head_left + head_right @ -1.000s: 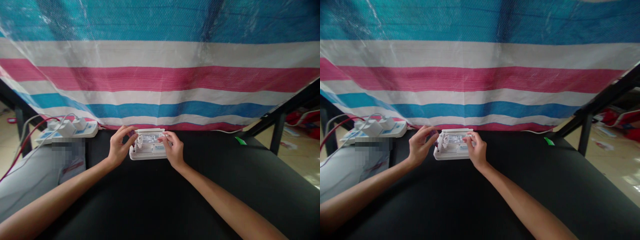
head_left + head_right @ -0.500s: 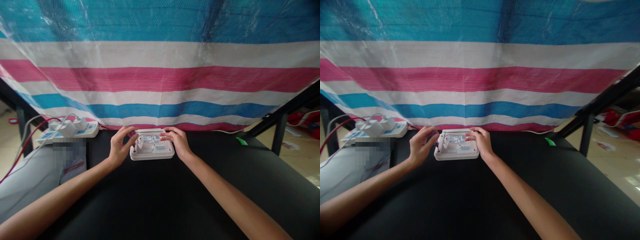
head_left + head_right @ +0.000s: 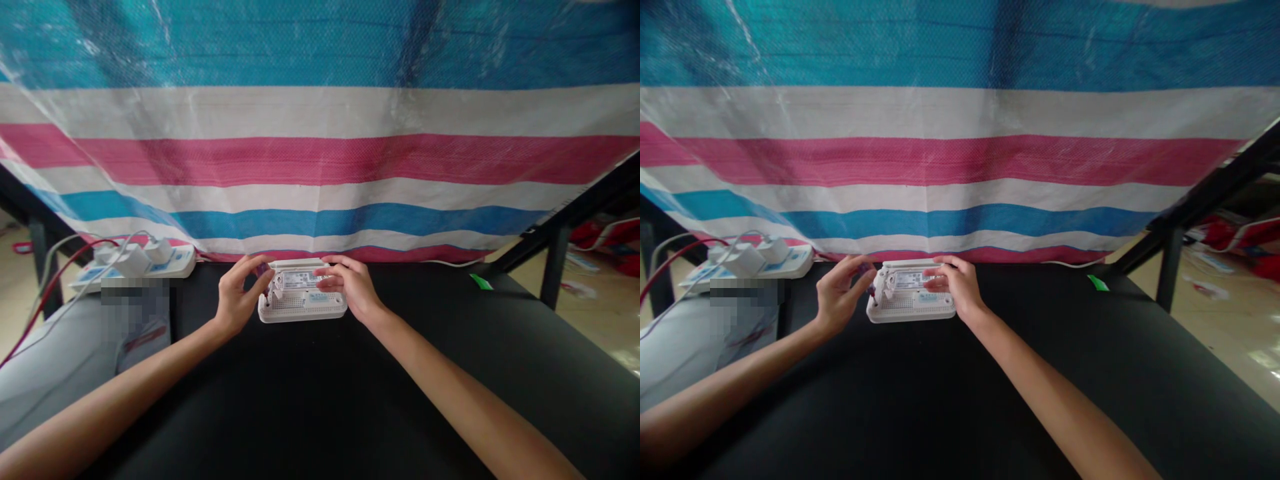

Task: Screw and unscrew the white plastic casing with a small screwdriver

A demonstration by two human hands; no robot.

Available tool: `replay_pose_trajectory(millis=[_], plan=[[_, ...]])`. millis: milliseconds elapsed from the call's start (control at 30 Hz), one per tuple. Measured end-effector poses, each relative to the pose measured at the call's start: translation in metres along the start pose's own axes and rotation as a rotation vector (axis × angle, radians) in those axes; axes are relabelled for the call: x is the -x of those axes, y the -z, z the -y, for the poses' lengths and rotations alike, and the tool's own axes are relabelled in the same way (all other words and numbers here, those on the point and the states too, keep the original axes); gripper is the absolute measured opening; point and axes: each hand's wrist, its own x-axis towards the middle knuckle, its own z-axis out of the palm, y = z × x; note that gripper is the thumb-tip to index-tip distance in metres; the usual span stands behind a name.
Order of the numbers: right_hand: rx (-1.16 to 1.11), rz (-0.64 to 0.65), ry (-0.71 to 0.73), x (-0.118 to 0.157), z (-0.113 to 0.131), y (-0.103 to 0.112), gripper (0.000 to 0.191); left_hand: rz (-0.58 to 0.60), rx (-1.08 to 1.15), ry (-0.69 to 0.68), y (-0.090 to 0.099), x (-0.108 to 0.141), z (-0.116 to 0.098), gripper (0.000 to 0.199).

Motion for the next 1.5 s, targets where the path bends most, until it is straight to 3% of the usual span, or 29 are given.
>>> replay_pose_trajectory(millis=[267, 733, 1100, 1233, 1400, 1500], plan=[[0.007, 0.022, -0.008, -0.002, -0.006, 0.000, 0.022, -0.014, 0.049, 0.051, 0.000, 0.001, -0.001, 0.019], [-0.060, 0.039, -0.101, 0.002, -0.002, -0.003, 0.020, 0.104, 0.262, 0.121, 0.001, 0.000, -0.008, 0.018], [-0.095, 0.063, -0.116, -0.002, -0.006, 0.001, 0.020, 0.057, 0.094, 0.065, 0.002, -0.003, -0.006, 0.016], [0.042, 0.090, 0.047, -0.008, -0.011, 0.005, 0.021, 0.038, 0.023, 0.045, 0.003, -0.005, -0.006, 0.014], [0.395, 0.039, 0.498, -0.017, -0.025, 0.014, 0.015, 0.069, 0.148, 0.127, 0.005, -0.006, -0.009, 0.021], [0.599, -0.008, 0.676, -0.018, -0.034, 0.019, 0.015, 0.062, 0.206, 0.132, 0.004, -0.006, -0.008, 0.022]])
